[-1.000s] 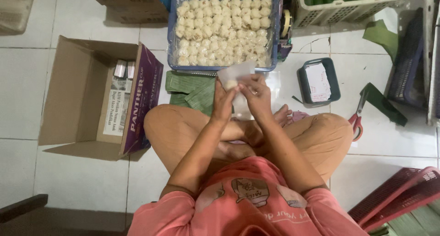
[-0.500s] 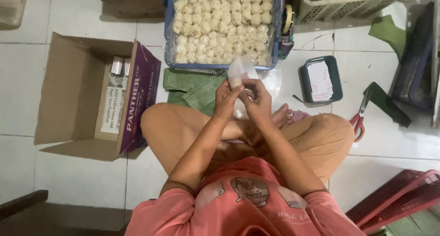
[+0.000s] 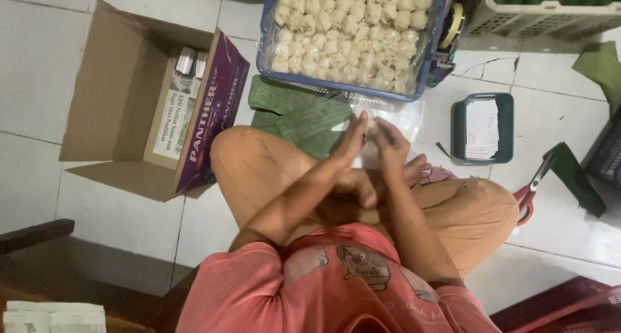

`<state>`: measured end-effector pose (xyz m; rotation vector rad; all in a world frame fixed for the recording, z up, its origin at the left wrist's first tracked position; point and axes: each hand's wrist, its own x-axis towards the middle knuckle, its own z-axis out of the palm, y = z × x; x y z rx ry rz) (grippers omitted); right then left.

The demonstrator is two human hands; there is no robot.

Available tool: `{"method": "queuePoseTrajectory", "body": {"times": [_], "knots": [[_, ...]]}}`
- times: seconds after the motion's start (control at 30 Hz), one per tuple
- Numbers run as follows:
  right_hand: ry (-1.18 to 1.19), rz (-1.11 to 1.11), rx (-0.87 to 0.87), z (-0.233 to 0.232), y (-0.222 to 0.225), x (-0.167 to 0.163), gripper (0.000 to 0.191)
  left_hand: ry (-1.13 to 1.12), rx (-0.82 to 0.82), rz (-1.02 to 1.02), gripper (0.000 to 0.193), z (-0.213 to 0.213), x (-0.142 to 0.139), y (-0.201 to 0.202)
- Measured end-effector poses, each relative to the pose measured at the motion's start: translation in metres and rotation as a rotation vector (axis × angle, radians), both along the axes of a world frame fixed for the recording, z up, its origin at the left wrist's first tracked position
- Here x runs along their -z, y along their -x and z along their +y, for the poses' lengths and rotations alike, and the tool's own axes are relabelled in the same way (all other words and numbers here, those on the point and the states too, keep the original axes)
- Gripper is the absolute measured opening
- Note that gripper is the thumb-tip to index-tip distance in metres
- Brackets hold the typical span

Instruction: The person sits on the floor and wraps round food items one at a time in clear plastic wrap, then places the wrapped items into a cardboard box. They occasionally take a small box or packet from the box and handle it before continuing wrapping.

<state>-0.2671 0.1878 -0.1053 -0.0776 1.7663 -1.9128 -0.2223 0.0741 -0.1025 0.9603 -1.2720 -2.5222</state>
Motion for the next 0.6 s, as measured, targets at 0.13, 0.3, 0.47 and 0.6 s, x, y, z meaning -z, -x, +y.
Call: {"method": "queuePoseTrajectory", "body": {"times": [0.13, 0.3, 0.47, 0.6], "knots": [[0.369, -0.467, 0.021, 0.009, 0.025, 0.004, 0.045, 1.203, 0.568, -0.612, 0.060, -0.083, -0.028, -0.030], [0.259, -0.388, -0.087, 0.004, 0.019, -0.001, 0.051, 1.306, 0.905, -1.251, 0.066, -0.178, -0.023, -0.055], [0.239, -0.455, -0.126, 0.007, 0.010, -0.008, 0.053, 1.393, 0.383, -0.890, 0.023, -0.190, -0.013, -0.072], [0.203, -0.422, -0.096, 0.023, 0.014, -0.009, 0.046, 1.250, 0.351, -0.928, 0.022, -0.205, -0.034, -0.091]]}}
